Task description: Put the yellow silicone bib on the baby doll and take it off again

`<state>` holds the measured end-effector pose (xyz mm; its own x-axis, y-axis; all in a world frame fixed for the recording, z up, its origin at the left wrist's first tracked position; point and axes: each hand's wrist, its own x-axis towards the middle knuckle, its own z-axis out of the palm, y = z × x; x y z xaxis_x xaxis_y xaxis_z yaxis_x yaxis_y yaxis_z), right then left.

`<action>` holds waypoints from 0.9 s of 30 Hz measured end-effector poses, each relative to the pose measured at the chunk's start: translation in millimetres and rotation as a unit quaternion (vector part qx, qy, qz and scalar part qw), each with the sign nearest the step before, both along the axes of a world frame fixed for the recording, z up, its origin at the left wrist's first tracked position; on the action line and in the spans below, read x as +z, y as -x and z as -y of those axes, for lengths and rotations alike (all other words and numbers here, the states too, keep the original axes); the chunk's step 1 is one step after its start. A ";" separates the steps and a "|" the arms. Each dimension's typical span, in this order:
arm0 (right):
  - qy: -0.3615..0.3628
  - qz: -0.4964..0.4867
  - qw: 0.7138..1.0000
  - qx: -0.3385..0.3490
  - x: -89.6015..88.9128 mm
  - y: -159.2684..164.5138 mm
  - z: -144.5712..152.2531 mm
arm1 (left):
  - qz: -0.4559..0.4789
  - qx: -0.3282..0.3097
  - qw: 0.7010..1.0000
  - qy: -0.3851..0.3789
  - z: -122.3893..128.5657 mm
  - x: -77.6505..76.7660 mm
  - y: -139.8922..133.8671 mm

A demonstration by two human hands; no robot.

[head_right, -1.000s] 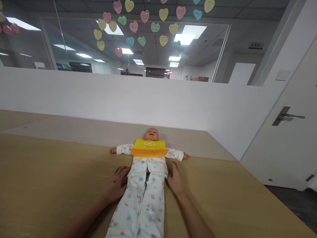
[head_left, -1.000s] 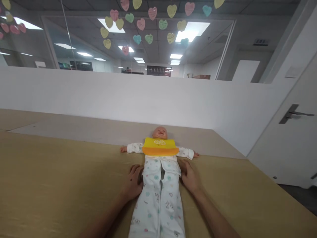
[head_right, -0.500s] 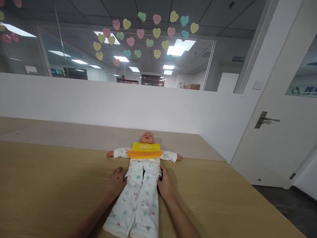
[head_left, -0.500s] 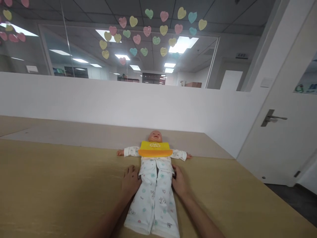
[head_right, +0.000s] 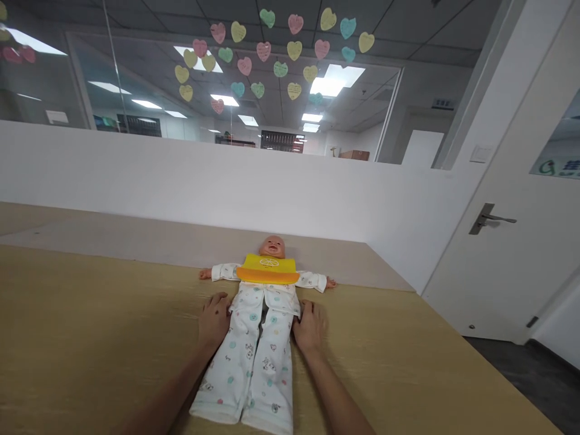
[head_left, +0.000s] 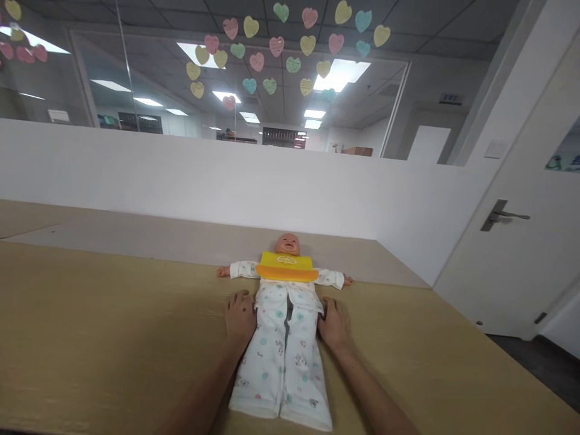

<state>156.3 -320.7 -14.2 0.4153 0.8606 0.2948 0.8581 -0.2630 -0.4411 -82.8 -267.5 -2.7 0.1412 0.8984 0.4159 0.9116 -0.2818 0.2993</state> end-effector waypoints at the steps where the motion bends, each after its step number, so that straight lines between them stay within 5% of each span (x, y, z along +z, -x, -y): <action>1: 0.012 0.014 1.000 -0.003 2.2 1.0 0.9 | -0.002 -0.003 1.000 -0.010 -0.1 -0.3 0.6; 12: 0.059 0.058 0.997 -0.006 4.6 5.5 1.9 | 0.017 0.056 0.998 0.035 -4.1 -2.5 6.3; 18: 0.058 0.045 0.997 -0.009 6.7 5.5 1.4 | 0.009 0.070 0.997 -0.007 -6.9 -5.1 13.0; 27: 0.064 0.042 0.997 0.000 6.8 3.7 -0.4 | -0.015 0.081 0.995 0.060 -3.3 1.2 13.0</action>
<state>152.7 -320.3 -7.4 0.3944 0.8932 0.2161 0.8902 -0.3129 -0.3311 -95.8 -264.1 -1.5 0.0015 0.9535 0.3014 0.9509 -0.0946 0.2948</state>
